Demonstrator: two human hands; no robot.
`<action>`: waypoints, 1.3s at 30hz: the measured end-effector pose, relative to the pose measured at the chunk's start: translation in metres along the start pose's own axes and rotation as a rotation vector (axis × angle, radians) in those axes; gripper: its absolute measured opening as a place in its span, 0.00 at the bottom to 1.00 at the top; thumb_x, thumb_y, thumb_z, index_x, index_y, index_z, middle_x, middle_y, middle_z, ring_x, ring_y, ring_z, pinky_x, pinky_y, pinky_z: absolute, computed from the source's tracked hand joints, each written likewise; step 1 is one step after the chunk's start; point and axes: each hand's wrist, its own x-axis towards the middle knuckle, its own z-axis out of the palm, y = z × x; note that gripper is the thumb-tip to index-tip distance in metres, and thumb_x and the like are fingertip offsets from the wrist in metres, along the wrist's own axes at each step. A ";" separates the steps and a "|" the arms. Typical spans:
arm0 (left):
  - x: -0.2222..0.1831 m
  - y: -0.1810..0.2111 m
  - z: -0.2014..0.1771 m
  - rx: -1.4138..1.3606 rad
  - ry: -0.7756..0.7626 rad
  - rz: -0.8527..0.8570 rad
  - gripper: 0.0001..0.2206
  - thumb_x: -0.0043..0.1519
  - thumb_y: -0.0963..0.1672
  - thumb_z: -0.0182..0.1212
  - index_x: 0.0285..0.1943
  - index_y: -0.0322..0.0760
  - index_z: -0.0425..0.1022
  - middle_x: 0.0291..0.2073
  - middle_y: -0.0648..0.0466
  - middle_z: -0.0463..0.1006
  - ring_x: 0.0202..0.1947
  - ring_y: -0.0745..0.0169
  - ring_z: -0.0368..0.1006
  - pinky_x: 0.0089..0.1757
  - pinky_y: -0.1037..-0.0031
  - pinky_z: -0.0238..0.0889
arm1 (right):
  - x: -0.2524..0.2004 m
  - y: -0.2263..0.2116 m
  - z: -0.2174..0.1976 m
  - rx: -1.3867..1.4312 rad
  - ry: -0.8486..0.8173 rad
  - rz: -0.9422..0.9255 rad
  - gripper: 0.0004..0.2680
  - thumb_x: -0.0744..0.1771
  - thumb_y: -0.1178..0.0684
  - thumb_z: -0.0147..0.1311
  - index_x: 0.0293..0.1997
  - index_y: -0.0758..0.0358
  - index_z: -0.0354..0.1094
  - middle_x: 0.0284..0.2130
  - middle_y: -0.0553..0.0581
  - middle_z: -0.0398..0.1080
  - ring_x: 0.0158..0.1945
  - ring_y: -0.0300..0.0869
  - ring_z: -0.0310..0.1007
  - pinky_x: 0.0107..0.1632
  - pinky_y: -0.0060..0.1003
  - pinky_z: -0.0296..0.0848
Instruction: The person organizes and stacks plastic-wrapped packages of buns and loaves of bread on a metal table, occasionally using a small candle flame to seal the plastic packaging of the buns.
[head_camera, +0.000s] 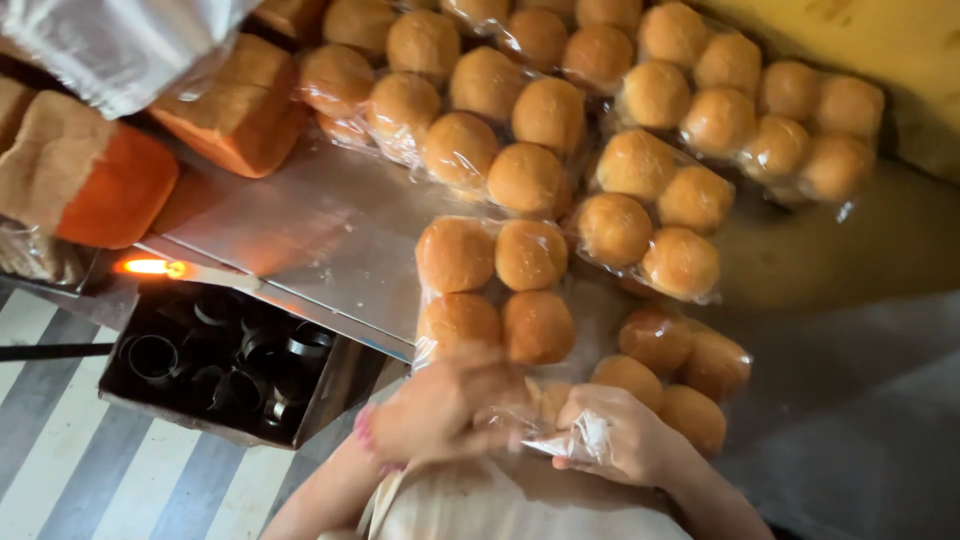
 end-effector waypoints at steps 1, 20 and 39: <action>-0.008 0.016 -0.017 -0.120 -0.099 0.081 0.19 0.57 0.48 0.72 0.54 0.37 0.78 0.49 0.48 0.79 0.52 0.45 0.74 0.51 0.58 0.69 | 0.005 0.002 0.003 -0.079 -0.007 -0.042 0.13 0.62 0.50 0.72 0.36 0.64 0.69 0.30 0.55 0.70 0.32 0.50 0.71 0.34 0.43 0.69; -0.216 -0.019 -0.069 0.228 0.604 -0.294 0.09 0.65 0.44 0.58 0.45 0.34 0.81 0.35 0.48 0.82 0.36 0.45 0.78 0.39 0.61 0.71 | 0.276 -0.007 0.138 0.383 -0.358 -0.219 0.05 0.65 0.58 0.71 0.38 0.62 0.78 0.31 0.54 0.75 0.29 0.35 0.63 0.33 0.34 0.63; -0.259 -0.142 -0.167 -0.163 0.603 -0.723 0.18 0.68 0.51 0.52 0.41 0.35 0.81 0.24 0.48 0.80 0.25 0.60 0.76 0.34 0.71 0.72 | 0.363 0.071 0.224 0.251 -0.245 0.226 0.17 0.72 0.45 0.45 0.41 0.69 0.78 0.34 0.54 0.80 0.40 0.37 0.77 0.48 0.33 0.75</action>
